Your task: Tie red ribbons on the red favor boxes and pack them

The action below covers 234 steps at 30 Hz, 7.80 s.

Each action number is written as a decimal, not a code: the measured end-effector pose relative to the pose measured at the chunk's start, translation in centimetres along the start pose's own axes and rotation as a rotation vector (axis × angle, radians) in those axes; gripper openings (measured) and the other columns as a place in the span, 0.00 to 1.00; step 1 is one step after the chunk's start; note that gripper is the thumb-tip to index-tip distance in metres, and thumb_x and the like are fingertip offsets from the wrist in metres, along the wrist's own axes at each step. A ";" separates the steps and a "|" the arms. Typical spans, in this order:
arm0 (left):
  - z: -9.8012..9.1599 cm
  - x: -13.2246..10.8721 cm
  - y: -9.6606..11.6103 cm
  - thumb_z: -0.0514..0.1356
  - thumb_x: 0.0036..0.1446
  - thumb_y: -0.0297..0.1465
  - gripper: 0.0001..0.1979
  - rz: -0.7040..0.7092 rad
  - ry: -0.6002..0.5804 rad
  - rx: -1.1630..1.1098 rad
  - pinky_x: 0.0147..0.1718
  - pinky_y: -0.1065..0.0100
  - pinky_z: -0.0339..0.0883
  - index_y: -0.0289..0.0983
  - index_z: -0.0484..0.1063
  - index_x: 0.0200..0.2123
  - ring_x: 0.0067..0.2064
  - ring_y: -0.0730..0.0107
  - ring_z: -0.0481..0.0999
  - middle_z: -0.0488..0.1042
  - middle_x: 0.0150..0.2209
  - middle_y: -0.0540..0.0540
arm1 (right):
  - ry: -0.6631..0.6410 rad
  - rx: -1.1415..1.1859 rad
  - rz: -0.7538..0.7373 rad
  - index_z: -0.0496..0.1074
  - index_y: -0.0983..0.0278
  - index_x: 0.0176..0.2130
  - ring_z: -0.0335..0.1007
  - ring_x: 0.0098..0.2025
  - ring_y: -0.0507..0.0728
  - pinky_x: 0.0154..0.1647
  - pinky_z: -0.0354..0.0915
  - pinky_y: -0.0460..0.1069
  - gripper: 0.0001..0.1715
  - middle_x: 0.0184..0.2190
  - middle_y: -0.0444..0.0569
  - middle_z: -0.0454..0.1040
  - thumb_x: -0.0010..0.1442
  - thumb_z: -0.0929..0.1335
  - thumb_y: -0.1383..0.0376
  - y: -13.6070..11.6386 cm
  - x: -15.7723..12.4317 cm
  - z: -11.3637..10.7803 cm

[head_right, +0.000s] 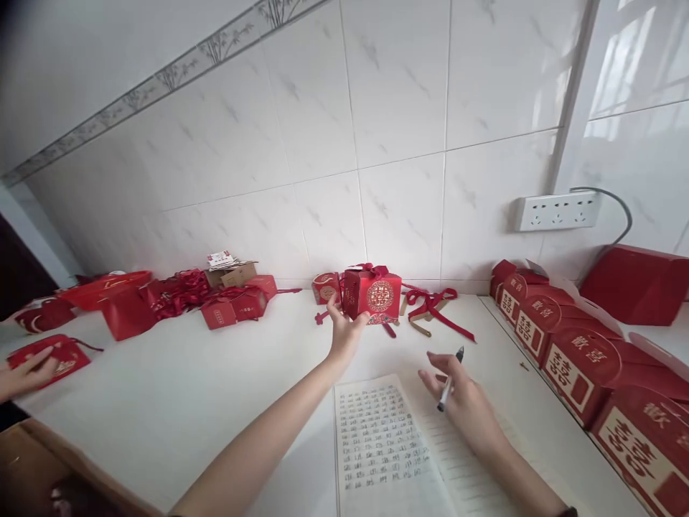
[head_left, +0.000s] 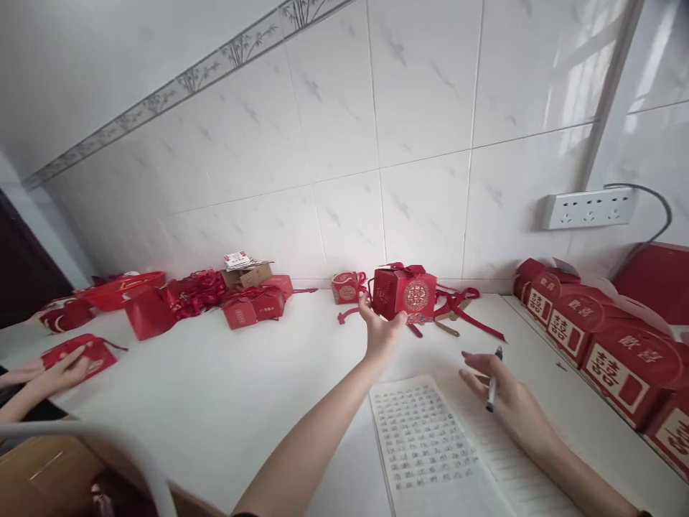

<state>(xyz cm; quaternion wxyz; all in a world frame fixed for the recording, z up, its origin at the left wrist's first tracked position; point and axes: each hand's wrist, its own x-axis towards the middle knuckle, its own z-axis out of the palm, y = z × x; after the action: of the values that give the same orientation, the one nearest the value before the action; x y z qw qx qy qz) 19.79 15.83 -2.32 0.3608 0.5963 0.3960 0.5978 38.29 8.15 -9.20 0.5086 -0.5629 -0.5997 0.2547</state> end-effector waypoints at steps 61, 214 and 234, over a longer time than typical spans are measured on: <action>-3.0 -5.2 0.4 0.58 0.50 0.39 0.15 -0.072 -0.396 0.051 0.25 0.71 0.52 0.37 0.58 0.20 0.24 0.76 0.57 0.58 0.21 0.54 | 0.044 -0.040 0.027 0.61 0.63 0.27 0.70 0.30 0.56 0.28 0.68 0.49 0.26 0.28 0.48 0.70 0.54 0.65 0.43 -8.2 -1.4 -2.5; -4.2 -5.0 1.8 0.57 0.51 0.39 0.11 -0.224 -0.541 -0.035 0.16 0.72 0.59 0.37 0.65 0.29 0.16 0.74 0.64 0.64 0.16 0.54 | -0.215 0.395 0.205 0.65 0.64 0.36 0.49 0.19 0.45 0.17 0.41 0.43 0.23 0.25 0.41 0.63 0.43 0.73 0.57 -8.9 -1.8 -2.1; -5.5 -4.3 2.3 0.56 0.53 0.45 0.20 -0.429 -0.703 -0.033 0.14 0.76 0.52 0.34 0.60 0.20 0.16 0.80 0.62 0.61 0.20 0.52 | -0.192 0.074 0.237 0.55 0.63 0.23 0.44 0.20 0.47 0.18 0.43 0.44 0.29 0.19 0.38 0.50 0.54 0.63 0.42 -9.3 -2.3 -2.0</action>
<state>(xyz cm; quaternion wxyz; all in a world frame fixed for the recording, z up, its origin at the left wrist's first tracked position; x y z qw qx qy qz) 14.53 10.73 -1.91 0.6001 0.6622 0.3545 0.2751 35.84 3.28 -1.13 0.4355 -0.5836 -0.5652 0.3876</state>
